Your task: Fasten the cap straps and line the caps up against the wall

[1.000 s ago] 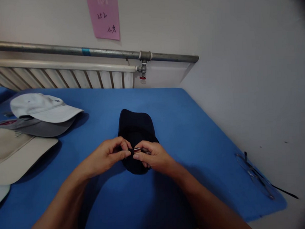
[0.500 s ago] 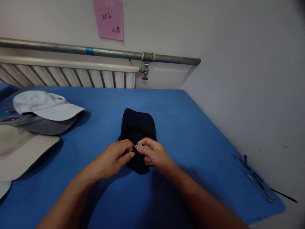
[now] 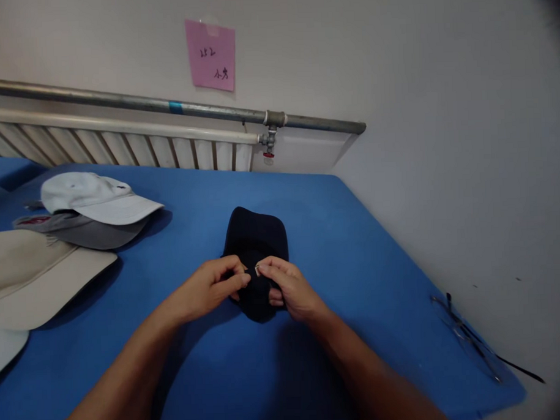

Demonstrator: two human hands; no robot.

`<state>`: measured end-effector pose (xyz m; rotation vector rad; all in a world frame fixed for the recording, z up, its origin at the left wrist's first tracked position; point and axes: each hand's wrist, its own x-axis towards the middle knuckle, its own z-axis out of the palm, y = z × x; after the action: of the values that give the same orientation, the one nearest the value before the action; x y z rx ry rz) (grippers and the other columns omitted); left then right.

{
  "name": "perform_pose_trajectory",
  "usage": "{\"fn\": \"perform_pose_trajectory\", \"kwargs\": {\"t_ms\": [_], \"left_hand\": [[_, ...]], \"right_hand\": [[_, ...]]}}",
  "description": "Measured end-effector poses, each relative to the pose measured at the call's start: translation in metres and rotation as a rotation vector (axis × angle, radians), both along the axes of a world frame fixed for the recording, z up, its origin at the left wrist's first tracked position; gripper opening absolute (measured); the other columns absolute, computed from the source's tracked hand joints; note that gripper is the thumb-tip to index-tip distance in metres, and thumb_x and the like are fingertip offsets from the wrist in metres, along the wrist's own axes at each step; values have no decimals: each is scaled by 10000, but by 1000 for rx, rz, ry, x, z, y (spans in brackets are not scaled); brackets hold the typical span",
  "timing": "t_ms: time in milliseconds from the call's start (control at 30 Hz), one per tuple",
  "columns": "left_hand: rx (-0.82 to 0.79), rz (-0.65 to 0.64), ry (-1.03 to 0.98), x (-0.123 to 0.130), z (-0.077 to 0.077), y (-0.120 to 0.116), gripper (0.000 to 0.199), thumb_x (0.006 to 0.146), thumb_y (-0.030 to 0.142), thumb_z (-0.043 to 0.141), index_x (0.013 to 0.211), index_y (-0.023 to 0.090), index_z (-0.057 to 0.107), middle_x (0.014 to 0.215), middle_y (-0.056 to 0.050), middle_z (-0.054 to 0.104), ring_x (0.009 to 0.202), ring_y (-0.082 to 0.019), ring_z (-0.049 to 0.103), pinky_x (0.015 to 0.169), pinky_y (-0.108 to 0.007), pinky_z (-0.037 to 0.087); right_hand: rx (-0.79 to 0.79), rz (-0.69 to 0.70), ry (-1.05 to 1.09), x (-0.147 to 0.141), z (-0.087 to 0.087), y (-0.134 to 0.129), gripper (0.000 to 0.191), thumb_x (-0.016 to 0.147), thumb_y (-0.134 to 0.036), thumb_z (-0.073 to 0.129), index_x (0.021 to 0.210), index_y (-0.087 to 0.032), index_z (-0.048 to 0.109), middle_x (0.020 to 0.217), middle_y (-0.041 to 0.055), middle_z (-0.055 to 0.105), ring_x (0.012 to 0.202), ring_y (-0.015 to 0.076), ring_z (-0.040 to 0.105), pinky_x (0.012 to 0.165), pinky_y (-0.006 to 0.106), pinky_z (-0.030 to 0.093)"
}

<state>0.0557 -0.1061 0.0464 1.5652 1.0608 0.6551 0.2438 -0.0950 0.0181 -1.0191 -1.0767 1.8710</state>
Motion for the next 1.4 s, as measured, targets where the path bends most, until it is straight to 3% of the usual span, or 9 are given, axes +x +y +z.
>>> {"fn": "perform_pose_trajectory", "kwargs": {"t_ms": [300,400,500,567,633,867,1067,1233,1400], "left_hand": [[-20,51,-160,-6,8,-3,226,848,333,589,704,167,536,879,-21,596,721,-120,539,665,-279,463],[-14,57,-160,-7,7,-3,209,852,310,587,705,169,539,880,-24,596,757,-128,533,679,-276,456],[-12,46,-127,-7,7,-5,192,845,312,589,722,171,549,868,-21,592,739,-130,528,663,-276,449],[23,45,-82,-5,6,-6,191,854,320,578,736,171,559,839,-14,587,711,-126,513,650,-275,436],[64,44,-49,-4,6,-7,190,868,329,567,759,173,575,848,-16,597,727,-131,512,661,-278,429],[126,-8,-16,-6,9,-7,190,889,329,567,770,182,588,874,-8,607,772,-137,532,687,-264,429],[234,-88,161,-9,11,-7,255,946,320,455,1152,259,592,1095,-18,646,972,-179,585,854,-311,449],[219,-172,195,-10,7,-5,300,834,177,509,1110,244,606,1113,-18,662,1017,-205,601,895,-343,467],[179,-140,157,-11,6,-4,414,753,105,493,1137,230,584,1148,-26,649,1035,-199,601,900,-345,484]], "right_hand": [[175,4,-94,12,6,0,198,826,-393,594,819,-195,589,475,-114,314,384,44,242,395,194,171],[255,-26,-232,14,10,-1,161,847,-356,562,816,-203,600,499,-90,378,412,64,326,413,202,254],[589,-118,-402,15,15,-5,150,827,-260,591,968,-228,632,788,4,625,688,133,577,631,271,468],[868,-142,-498,14,19,-9,241,819,-210,610,1056,-249,635,1068,53,647,970,189,599,856,358,478],[1023,-102,-573,12,22,-13,222,821,-193,627,1034,-250,653,1156,65,627,1087,217,568,957,408,441],[883,-23,-495,7,20,-17,111,801,-165,663,886,-229,630,1129,56,629,1070,198,586,946,378,454],[727,7,-348,16,22,-11,73,837,-188,614,771,-217,622,1126,51,629,1057,192,596,957,379,449],[802,54,-408,18,25,-12,26,831,-199,637,824,-224,630,1063,39,640,985,176,607,909,350,470],[933,87,-578,14,23,-17,215,755,-156,708,942,-233,635,990,27,623,892,163,604,802,303,488]]}}
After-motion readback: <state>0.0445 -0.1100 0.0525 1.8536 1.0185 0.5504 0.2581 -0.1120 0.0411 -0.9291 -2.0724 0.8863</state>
